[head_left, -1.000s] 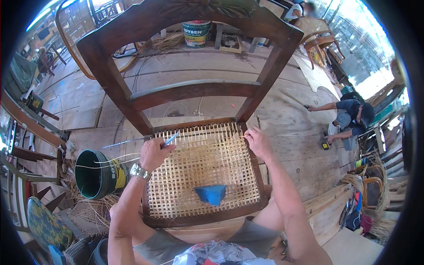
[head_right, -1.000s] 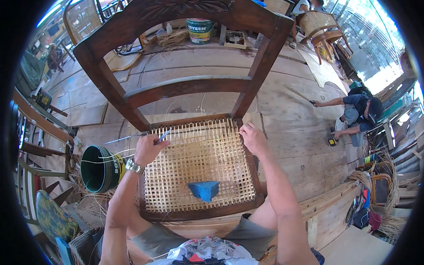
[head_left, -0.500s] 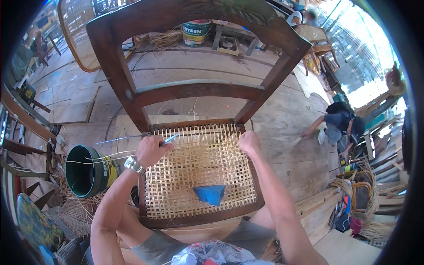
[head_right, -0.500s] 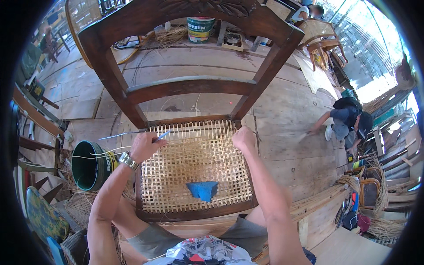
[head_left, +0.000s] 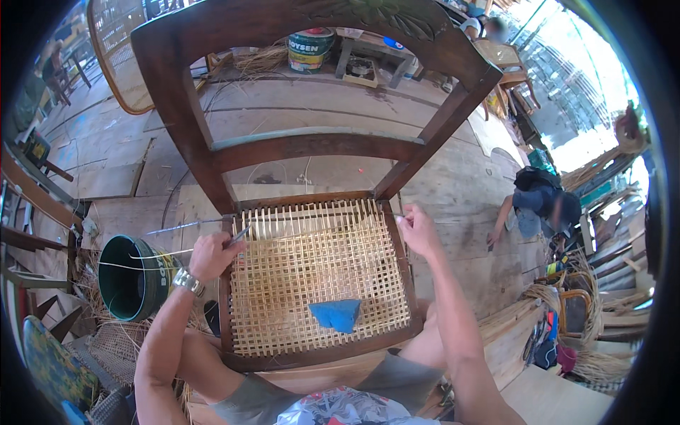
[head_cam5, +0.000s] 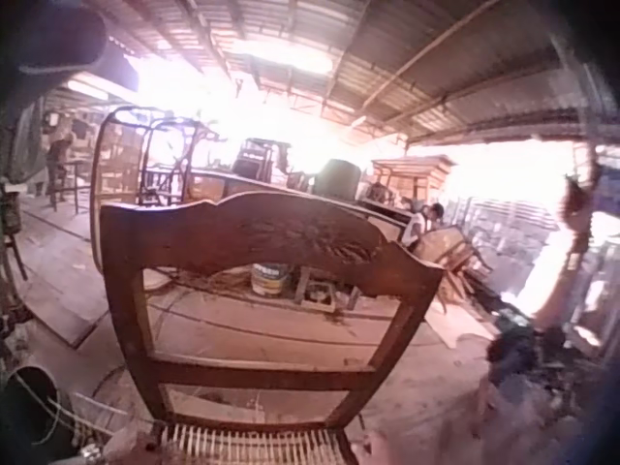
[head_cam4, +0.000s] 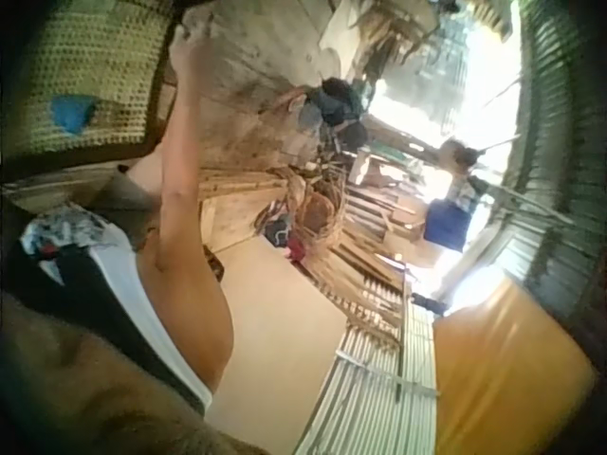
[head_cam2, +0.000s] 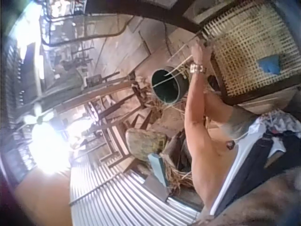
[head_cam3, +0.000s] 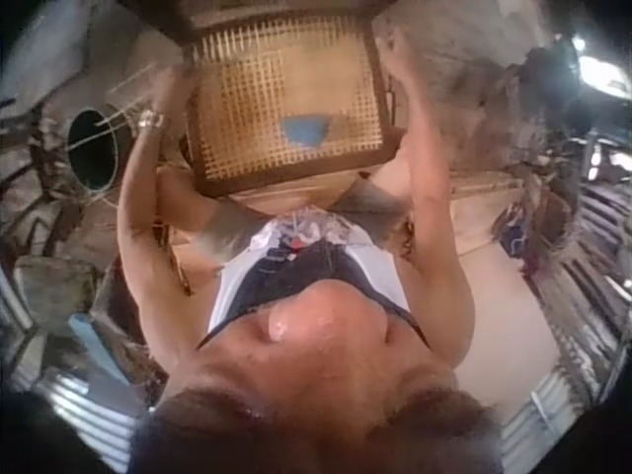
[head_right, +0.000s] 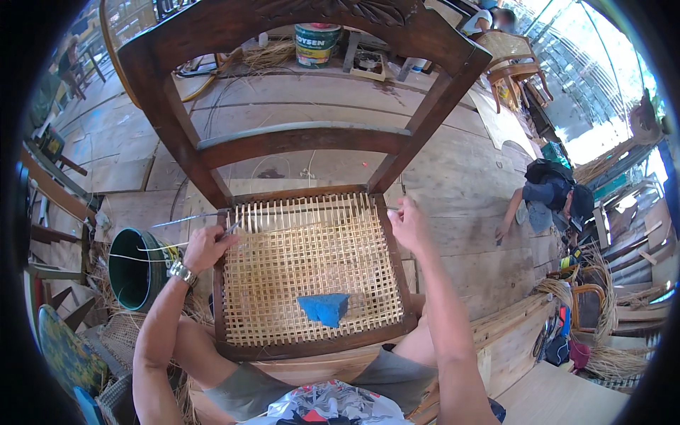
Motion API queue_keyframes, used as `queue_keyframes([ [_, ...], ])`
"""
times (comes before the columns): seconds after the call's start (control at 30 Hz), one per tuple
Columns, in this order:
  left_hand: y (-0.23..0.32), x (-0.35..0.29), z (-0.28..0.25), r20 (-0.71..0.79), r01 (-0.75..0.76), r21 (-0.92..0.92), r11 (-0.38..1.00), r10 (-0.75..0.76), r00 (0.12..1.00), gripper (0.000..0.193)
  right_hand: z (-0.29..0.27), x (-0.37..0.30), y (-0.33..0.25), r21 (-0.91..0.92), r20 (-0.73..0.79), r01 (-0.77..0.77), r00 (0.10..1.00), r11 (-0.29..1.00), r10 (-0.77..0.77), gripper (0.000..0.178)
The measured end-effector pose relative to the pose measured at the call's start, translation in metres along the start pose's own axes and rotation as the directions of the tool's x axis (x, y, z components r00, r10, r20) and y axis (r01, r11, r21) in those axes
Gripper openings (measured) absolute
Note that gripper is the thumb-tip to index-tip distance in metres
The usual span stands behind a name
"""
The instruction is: The recorder is weaving a cane seat for a wooden chair using thin strips of material.
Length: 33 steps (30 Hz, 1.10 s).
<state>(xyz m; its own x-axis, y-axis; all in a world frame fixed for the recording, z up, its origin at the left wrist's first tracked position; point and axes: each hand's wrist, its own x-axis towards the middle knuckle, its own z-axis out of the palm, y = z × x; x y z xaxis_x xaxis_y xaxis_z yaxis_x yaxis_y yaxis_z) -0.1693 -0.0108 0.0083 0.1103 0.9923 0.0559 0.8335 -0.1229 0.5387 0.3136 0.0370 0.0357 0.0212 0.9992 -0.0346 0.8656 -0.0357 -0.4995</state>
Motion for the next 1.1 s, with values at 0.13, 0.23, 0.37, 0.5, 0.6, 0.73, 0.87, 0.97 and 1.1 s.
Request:
queue_keyframes([
  [0.13,-0.003,0.009,-0.008,0.107,0.117,-0.19,0.975,-0.098,0.989,0.046,0.007,-0.017,-0.02,0.218,0.059,0.002,0.998,0.976,-0.015,0.053],
  [0.23,0.0,0.022,-0.011,0.089,0.131,-0.188,0.973,-0.116,0.989,0.047,0.017,-0.01,-0.015,0.098,0.114,0.248,0.959,0.964,-0.258,0.06],
  [0.37,-0.012,0.022,-0.002,0.076,0.164,-0.264,0.951,-0.149,0.986,0.044,0.019,-0.002,-0.018,0.017,0.202,0.195,0.96,0.981,-0.195,0.061],
  [0.5,-0.025,0.021,0.006,0.13,0.226,-0.43,0.874,-0.188,0.974,0.043,0.016,0.002,-0.02,0.002,0.221,0.219,0.952,0.976,-0.214,0.059],
  [0.6,-0.024,0.019,0.008,0.151,0.228,-0.578,0.784,-0.173,0.973,0.038,0.016,0.002,-0.017,0.017,0.25,0.231,0.941,0.973,-0.228,0.056],
  [0.73,-0.021,0.018,0.01,0.169,0.252,-0.659,0.708,-0.187,0.968,0.036,0.012,-0.003,-0.031,0.003,0.294,0.253,0.924,0.968,-0.242,0.049],
  [0.87,-0.024,0.018,0.01,0.161,0.255,-0.635,0.729,-0.198,0.967,0.038,0.019,-0.001,-0.041,0.03,0.227,0.344,0.912,0.938,-0.342,0.04],
  [0.97,-0.027,0.019,0.012,0.135,0.23,-0.598,0.768,-0.186,0.973,0.036,0.025,-0.002,-0.044,-0.006,0.163,0.387,0.91,0.922,-0.381,0.04],
  [1.1,-0.022,0.018,0.011,0.144,0.247,-0.604,0.758,-0.201,0.969,0.037,0.039,-0.003,-0.044,0.07,0.088,0.485,0.867,0.872,-0.49,0.043],
])
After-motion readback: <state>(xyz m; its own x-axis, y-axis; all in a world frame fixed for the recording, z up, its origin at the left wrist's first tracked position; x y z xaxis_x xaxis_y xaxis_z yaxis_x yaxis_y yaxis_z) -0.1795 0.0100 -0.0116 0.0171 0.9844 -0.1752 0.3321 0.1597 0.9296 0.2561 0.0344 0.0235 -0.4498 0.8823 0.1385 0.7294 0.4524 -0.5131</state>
